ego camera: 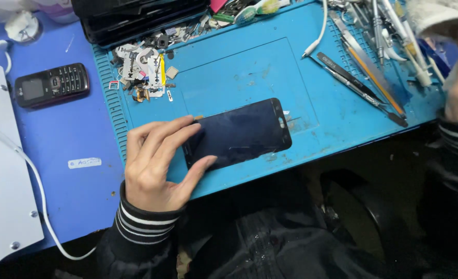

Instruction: The recorder cleans a smartphone screen with a cloth and applies tape to the top edge at a repair workbench.

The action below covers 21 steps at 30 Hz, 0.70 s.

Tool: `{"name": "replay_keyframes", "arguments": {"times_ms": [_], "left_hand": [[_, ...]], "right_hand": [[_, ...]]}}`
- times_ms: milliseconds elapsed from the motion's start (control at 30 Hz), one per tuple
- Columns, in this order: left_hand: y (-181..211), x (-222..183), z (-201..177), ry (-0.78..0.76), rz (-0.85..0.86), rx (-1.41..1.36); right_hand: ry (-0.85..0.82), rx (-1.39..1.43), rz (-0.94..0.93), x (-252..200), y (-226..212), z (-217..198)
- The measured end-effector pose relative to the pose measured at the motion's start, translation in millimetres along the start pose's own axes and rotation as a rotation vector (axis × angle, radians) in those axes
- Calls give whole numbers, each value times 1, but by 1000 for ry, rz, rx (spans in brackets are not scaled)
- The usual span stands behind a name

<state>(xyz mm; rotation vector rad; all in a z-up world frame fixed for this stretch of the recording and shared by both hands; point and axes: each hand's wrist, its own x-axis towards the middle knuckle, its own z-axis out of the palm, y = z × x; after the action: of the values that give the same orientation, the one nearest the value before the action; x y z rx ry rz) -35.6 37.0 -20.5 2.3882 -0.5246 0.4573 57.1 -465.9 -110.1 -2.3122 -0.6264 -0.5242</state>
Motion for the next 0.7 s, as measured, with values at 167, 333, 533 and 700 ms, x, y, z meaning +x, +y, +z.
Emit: {"name": "replay_keyframes", "arguments": {"times_ms": [167,333,533,700], "left_hand": [[6,-2,0,50,44,49],[12,-11,3,52,34,117],[-43,-29,17,-32,-5,229],[-37,-16,18,-34,-20,209]], "right_hand": [[122,-984,-204,70,-110,-5],[200,-351,-78,52,-206,-30],[556,-245,-56,-64,-168,-96],[851,-301,217,-78,-20,-209]]}}
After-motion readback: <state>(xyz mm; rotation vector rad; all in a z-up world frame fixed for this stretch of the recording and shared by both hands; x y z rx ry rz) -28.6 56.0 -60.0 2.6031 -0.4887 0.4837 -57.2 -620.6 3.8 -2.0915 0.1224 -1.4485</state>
